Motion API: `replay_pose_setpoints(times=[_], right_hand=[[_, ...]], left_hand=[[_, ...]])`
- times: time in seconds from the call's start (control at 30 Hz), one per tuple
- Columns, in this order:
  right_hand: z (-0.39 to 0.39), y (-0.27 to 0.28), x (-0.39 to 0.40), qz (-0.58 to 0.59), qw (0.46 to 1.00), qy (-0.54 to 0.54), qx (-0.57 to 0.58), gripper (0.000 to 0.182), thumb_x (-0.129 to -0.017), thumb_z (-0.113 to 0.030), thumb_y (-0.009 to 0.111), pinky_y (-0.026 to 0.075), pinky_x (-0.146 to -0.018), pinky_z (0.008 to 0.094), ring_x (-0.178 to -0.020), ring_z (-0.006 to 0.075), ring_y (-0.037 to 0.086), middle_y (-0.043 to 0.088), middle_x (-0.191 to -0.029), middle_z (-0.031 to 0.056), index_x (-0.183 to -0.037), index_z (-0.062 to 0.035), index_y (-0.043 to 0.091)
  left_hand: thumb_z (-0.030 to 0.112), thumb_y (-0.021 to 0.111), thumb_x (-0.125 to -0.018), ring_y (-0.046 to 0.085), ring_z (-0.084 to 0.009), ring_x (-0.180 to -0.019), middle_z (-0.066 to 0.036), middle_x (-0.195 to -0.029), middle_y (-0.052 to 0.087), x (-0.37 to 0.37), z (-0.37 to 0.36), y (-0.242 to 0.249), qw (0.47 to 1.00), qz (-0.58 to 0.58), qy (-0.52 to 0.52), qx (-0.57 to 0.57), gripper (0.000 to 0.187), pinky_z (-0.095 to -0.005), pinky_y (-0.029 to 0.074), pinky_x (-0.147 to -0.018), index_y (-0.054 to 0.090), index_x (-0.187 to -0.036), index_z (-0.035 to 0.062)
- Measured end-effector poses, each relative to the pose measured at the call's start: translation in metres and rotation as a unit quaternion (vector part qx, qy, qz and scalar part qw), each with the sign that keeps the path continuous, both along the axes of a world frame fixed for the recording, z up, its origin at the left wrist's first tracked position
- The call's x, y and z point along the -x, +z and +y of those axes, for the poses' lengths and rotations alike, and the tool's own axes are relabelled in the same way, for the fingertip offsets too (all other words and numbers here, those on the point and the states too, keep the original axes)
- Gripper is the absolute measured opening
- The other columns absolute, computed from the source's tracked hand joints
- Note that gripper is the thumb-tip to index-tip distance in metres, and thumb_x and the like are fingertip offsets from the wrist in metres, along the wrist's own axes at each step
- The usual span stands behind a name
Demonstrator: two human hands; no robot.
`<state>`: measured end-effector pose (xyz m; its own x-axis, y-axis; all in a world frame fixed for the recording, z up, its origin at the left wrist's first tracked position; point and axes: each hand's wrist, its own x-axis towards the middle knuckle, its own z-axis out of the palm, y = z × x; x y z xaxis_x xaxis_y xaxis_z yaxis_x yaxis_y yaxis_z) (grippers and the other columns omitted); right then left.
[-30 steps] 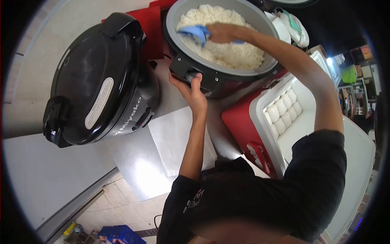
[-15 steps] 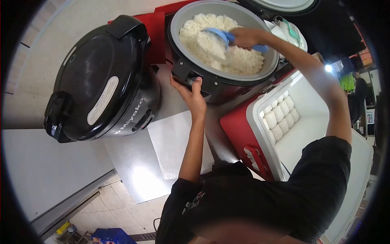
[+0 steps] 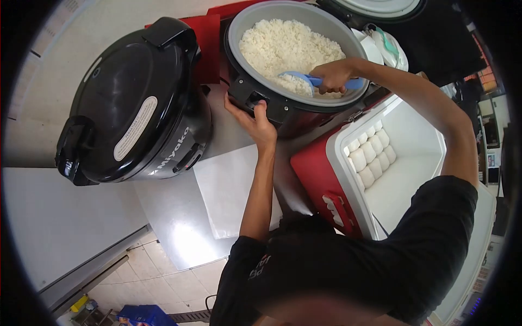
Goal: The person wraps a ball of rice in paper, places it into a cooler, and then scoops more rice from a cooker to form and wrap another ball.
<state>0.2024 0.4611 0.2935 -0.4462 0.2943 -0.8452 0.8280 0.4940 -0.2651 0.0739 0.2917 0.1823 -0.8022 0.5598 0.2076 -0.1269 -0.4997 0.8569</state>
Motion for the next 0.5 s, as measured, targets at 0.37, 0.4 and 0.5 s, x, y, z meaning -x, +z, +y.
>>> replay_pose_setpoints(times=[0.37, 0.4, 0.5], right_hand=[[0.032, -0.023, -0.022, 0.281, 0.843, 0.064, -0.454, 0.029, -0.081, -0.011, 0.048, 0.051, -0.065, 0.0463, -0.065, 0.0387, 0.063, 0.062, -0.075, 0.0257, -0.104, 0.0068, 0.048], [0.036, -0.019, -0.025, 0.283, 0.843, 0.066, -0.452, 0.029, -0.081, -0.011, 0.048, 0.051, -0.065, 0.0463, -0.065, 0.0387, 0.063, 0.062, -0.075, 0.0257, -0.104, 0.0068, 0.048], [0.011, -0.002, -0.023, 0.161, 0.94, -0.072, -0.293, 0.028, -0.078, -0.01, 0.048, 0.052, -0.062, 0.0437, -0.062, 0.0351, 0.064, 0.062, -0.075, 0.0248, -0.1, 0.0074, 0.05]], left_hand=[[0.009, 0.054, -0.074, 0.041, -0.0259, -0.109, -0.019, -0.122, 0.038, 0.001, -0.002, -0.005, 0.999, -0.023, -0.029, 0.006, 0.067, -0.0343, 0.031, -0.099, 0.026, -0.133, -0.0057], [0.009, 0.054, -0.074, 0.041, -0.026, -0.108, -0.019, -0.121, 0.038, 0.0, 0.0, -0.004, 1.0, -0.022, -0.018, 0.002, 0.067, -0.0347, 0.032, -0.099, 0.026, -0.133, -0.0055], [0.01, 0.053, -0.073, 0.041, -0.0261, -0.107, -0.019, -0.12, 0.039, -0.002, 0.002, -0.006, 1.0, -0.024, -0.01, -0.004, 0.067, -0.0355, 0.032, -0.098, 0.026, -0.132, -0.0052]])
